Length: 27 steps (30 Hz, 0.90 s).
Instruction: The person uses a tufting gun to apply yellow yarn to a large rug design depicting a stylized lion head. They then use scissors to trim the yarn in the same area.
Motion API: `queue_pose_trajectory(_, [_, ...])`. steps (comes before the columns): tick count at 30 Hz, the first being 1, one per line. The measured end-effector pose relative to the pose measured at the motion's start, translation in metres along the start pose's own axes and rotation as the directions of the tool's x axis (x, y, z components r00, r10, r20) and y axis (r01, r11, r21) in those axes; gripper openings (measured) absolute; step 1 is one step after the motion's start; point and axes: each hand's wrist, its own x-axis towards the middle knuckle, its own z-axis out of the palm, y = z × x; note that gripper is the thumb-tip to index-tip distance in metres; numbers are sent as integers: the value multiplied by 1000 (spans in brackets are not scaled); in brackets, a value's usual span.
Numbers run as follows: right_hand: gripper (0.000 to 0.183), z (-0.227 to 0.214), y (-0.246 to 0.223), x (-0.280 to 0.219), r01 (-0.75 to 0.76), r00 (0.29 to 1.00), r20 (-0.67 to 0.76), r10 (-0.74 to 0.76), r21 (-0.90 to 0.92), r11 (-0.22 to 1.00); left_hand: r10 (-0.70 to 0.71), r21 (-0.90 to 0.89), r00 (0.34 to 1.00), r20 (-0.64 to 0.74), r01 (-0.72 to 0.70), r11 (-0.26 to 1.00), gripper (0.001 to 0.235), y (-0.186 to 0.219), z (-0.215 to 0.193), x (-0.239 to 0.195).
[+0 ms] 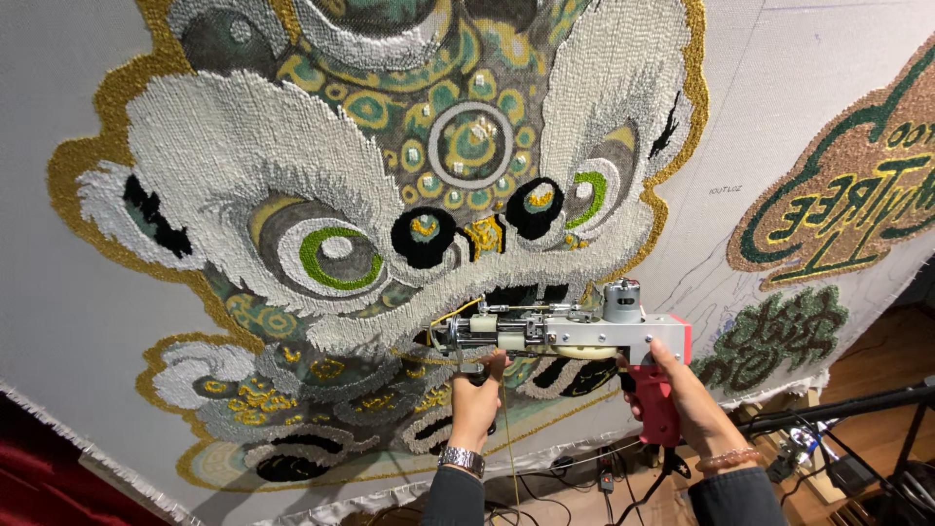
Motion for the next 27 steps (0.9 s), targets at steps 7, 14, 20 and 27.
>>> queue_pose_trajectory(7, [64,-18,7,3,27,998,50,-24,-68,997,-33,19,999,27,32,999,46,8,2,-5])
queue_pose_trajectory(14, [66,-30,-9,8,178,984,50,-173,-119,977,158,-179,986,54,-146,973,34,-13,0,14])
queue_pose_trajectory(20, [81,-43,-71,-1,337,939,150,-311,-591,733,114,-161,992,50,-104,981,31,-23,6,24])
queue_pose_trajectory(27, [89,-62,-72,-3,254,966,213,-144,-695,673,65,19,995,71,-67,998,29,-21,25,14])
